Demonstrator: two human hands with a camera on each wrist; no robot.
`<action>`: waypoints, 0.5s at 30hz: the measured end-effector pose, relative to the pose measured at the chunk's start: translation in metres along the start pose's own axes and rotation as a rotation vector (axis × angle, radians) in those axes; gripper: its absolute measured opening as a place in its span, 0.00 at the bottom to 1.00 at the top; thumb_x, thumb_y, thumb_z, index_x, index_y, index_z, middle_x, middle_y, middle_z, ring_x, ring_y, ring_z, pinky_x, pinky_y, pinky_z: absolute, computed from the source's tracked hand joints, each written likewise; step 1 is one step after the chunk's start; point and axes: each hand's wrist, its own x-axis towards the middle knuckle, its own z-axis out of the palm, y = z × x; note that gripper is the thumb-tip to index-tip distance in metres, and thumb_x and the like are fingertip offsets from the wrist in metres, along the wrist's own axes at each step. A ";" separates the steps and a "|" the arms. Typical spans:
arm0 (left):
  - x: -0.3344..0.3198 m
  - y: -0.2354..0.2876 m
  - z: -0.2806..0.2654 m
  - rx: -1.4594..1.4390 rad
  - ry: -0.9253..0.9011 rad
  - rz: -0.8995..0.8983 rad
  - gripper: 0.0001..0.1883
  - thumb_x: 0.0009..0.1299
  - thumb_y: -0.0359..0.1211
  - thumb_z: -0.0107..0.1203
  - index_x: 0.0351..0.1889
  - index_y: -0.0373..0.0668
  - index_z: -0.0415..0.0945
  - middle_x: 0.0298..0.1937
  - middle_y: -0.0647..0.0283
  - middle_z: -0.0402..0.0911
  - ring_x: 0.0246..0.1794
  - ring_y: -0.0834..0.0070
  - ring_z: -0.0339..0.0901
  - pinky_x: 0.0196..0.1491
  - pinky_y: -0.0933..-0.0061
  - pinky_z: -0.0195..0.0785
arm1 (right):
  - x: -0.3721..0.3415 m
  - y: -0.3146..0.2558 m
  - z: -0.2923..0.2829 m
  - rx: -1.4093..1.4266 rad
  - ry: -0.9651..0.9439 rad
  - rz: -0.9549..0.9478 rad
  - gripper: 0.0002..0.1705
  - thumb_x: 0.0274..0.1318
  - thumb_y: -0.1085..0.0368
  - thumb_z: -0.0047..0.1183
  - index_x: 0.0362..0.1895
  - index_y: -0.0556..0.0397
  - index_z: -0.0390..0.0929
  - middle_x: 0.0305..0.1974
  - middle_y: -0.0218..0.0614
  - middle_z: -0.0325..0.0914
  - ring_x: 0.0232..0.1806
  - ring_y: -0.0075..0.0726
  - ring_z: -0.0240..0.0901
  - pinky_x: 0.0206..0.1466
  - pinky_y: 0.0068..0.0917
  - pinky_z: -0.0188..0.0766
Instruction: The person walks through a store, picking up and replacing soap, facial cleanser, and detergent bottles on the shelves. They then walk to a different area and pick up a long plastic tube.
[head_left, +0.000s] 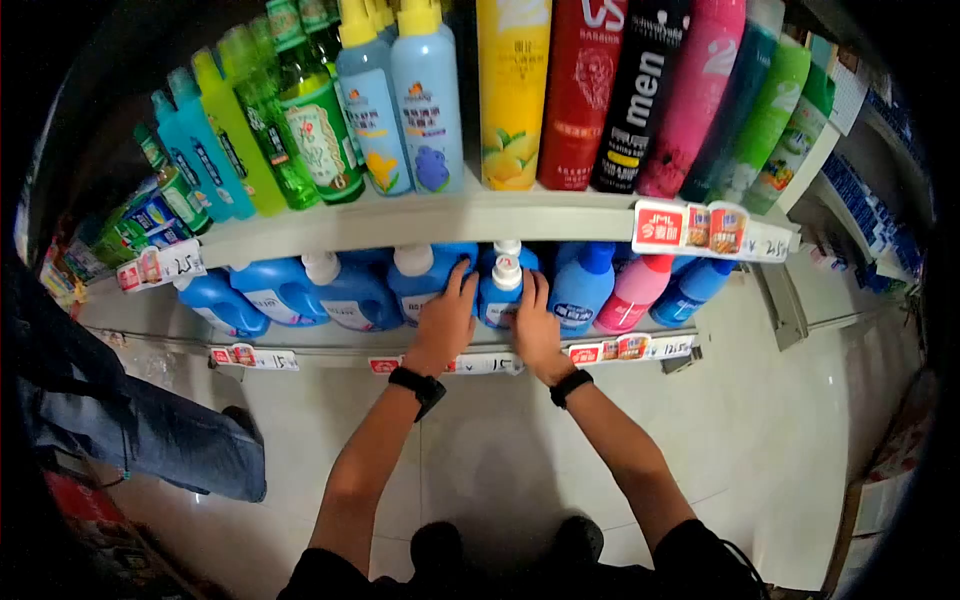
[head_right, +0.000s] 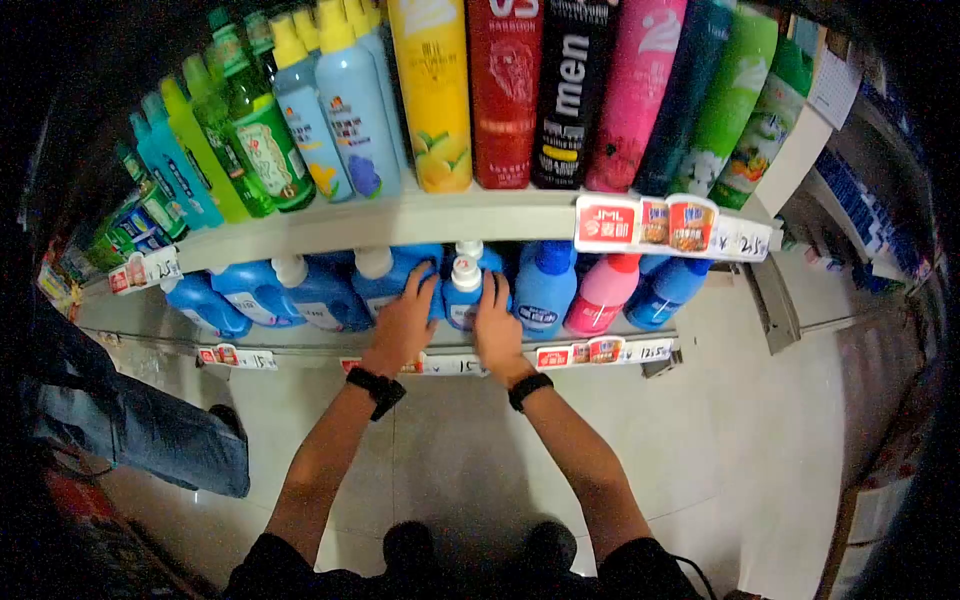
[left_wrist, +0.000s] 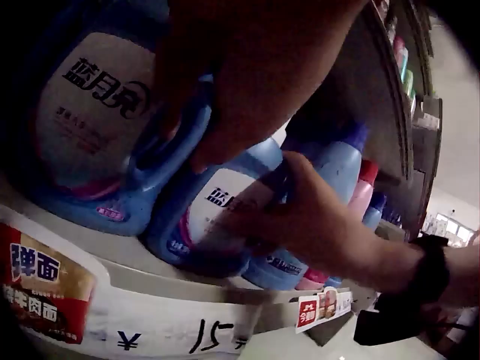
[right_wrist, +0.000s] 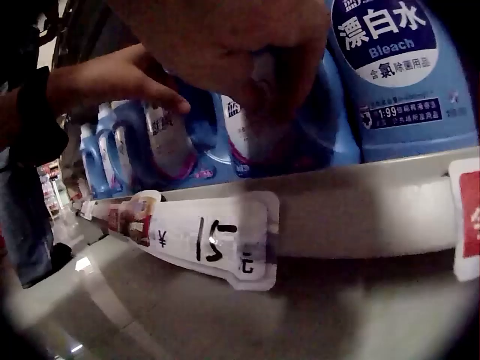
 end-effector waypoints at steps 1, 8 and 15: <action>0.001 0.002 -0.006 -0.017 0.008 0.000 0.36 0.58 0.29 0.66 0.66 0.40 0.64 0.75 0.56 0.56 0.46 0.53 0.81 0.46 0.57 0.79 | 0.001 -0.003 -0.005 0.007 -0.017 0.026 0.52 0.52 0.68 0.62 0.75 0.55 0.42 0.74 0.52 0.46 0.43 0.70 0.78 0.39 0.52 0.80; -0.013 0.007 -0.078 -0.083 -0.248 0.136 0.23 0.65 0.37 0.62 0.57 0.41 0.72 0.48 0.52 0.80 0.40 0.54 0.82 0.40 0.56 0.77 | -0.009 -0.030 -0.110 -0.011 -0.235 -0.285 0.46 0.55 0.64 0.58 0.73 0.56 0.47 0.69 0.56 0.53 0.40 0.69 0.78 0.38 0.54 0.80; -0.002 0.048 -0.248 -0.474 -0.422 0.157 0.13 0.70 0.39 0.59 0.48 0.44 0.79 0.39 0.53 0.85 0.37 0.56 0.83 0.38 0.56 0.75 | 0.002 -0.045 -0.267 -0.098 -0.317 -0.328 0.19 0.61 0.60 0.53 0.55 0.50 0.72 0.43 0.45 0.79 0.36 0.53 0.80 0.33 0.47 0.76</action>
